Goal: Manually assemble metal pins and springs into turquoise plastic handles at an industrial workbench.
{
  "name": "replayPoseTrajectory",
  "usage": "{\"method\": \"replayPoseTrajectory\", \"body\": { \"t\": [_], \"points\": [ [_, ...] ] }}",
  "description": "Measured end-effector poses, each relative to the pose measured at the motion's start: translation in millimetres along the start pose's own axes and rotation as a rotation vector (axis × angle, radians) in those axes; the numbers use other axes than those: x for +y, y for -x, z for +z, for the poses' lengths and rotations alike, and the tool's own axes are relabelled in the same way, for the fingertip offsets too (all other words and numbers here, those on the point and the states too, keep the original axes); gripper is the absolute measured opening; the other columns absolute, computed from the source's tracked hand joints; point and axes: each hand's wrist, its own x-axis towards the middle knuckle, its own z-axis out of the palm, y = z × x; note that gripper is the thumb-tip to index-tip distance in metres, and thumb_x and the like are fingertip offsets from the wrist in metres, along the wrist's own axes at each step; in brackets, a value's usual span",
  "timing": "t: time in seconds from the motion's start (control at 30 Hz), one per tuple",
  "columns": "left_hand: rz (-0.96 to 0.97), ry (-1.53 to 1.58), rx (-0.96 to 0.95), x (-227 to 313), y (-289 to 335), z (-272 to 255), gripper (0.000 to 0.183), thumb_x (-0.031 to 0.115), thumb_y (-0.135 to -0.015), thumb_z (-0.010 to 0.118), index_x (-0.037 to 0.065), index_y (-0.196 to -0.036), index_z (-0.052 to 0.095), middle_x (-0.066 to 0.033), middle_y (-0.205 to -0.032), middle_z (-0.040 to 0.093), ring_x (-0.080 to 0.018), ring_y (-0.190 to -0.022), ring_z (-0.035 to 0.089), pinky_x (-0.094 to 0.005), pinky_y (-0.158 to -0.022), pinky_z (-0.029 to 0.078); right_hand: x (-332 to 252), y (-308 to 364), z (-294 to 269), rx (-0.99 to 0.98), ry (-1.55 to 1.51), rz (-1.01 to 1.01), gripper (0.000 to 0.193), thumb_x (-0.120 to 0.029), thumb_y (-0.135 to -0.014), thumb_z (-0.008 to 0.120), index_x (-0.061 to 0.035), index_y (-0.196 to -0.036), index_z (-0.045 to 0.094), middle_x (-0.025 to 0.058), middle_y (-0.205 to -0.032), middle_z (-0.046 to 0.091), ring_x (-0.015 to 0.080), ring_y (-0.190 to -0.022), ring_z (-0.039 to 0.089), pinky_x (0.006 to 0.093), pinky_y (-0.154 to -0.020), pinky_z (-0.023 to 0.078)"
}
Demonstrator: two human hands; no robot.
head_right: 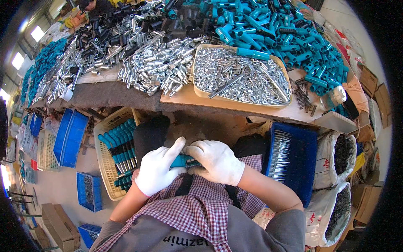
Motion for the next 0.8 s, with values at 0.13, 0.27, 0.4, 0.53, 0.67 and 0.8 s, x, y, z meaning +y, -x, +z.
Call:
{"method": "replayPoseTrajectory", "body": {
  "t": [0.13,0.27,0.4,0.53,0.67,0.8],
  "points": [
    [0.016,0.029,0.021,4.3,1.2,4.5,0.085,0.024,-0.069,0.083,0.002,-0.142,0.046,-0.0158,-0.092,0.067,-0.0325,-0.081,0.066,-0.0396,-0.073,0.054,2.3,4.1,2.5,-0.003,0.063,-0.010,0.043,-0.020,-0.071,0.079,-0.0035,-0.107,0.062,0.0123,-0.099,0.064,0.0312,-0.089,0.065,0.0407,-0.078,0.052],
    [-0.115,0.152,-0.017,8.7,2.7,12.5,0.083,0.023,-0.071,0.083,0.001,-0.142,0.046,-0.0190,-0.100,0.069,-0.0366,-0.089,0.069,-0.0394,-0.078,0.055,11.2,6.4,6.6,0.030,0.172,-0.142,0.039,-0.016,-0.071,0.074,-0.0031,-0.106,0.063,0.0103,-0.095,0.064,0.0281,-0.087,0.064,0.0398,-0.078,0.051],
    [-0.178,0.287,0.015,9.3,3.4,17.7,0.070,0.024,-0.075,0.081,0.003,-0.135,0.051,-0.0195,-0.106,0.069,-0.0367,-0.094,0.069,-0.0394,-0.082,0.056,14.8,4.8,4.3,0.108,0.179,-0.235,0.036,-0.018,-0.072,0.071,-0.0040,-0.105,0.064,0.0080,-0.092,0.064,0.0264,-0.087,0.063,0.0394,-0.080,0.050],
    [-0.195,0.444,0.027,7.0,2.3,17.3,0.051,0.017,-0.079,0.078,0.005,-0.125,0.059,-0.0182,-0.113,0.067,-0.0375,-0.100,0.067,-0.0389,-0.086,0.054,32.5,-5.4,-34.2,0.096,-0.030,-0.038,0.022,-0.024,-0.076,0.074,-0.0091,-0.091,0.070,0.0080,-0.094,0.068,0.0297,-0.092,0.063,0.0412,-0.084,0.050],
    [-0.125,0.366,0.008,13.5,-3.9,13.0,0.045,0.012,-0.079,0.076,0.008,-0.121,0.062,-0.0161,-0.113,0.067,-0.0365,-0.100,0.067,-0.0388,-0.086,0.054,94.1,-12.8,-83.3,0.506,0.497,0.381,0.015,-0.021,-0.082,0.070,-0.0081,-0.088,0.072,0.0118,-0.097,0.068,0.0341,-0.092,0.063,0.0429,-0.083,0.050],
    [-0.064,0.368,0.035,15.8,-4.8,13.9,0.044,0.012,-0.078,0.077,0.007,-0.119,0.063,-0.0160,-0.112,0.067,-0.0362,-0.099,0.067,-0.0389,-0.086,0.054,131.7,-16.6,-88.2,0.397,0.443,0.578,0.014,-0.019,-0.082,0.070,-0.0063,-0.088,0.072,0.0146,-0.091,0.069,0.0345,-0.090,0.065,0.0422,-0.081,0.050]
  ]
}}
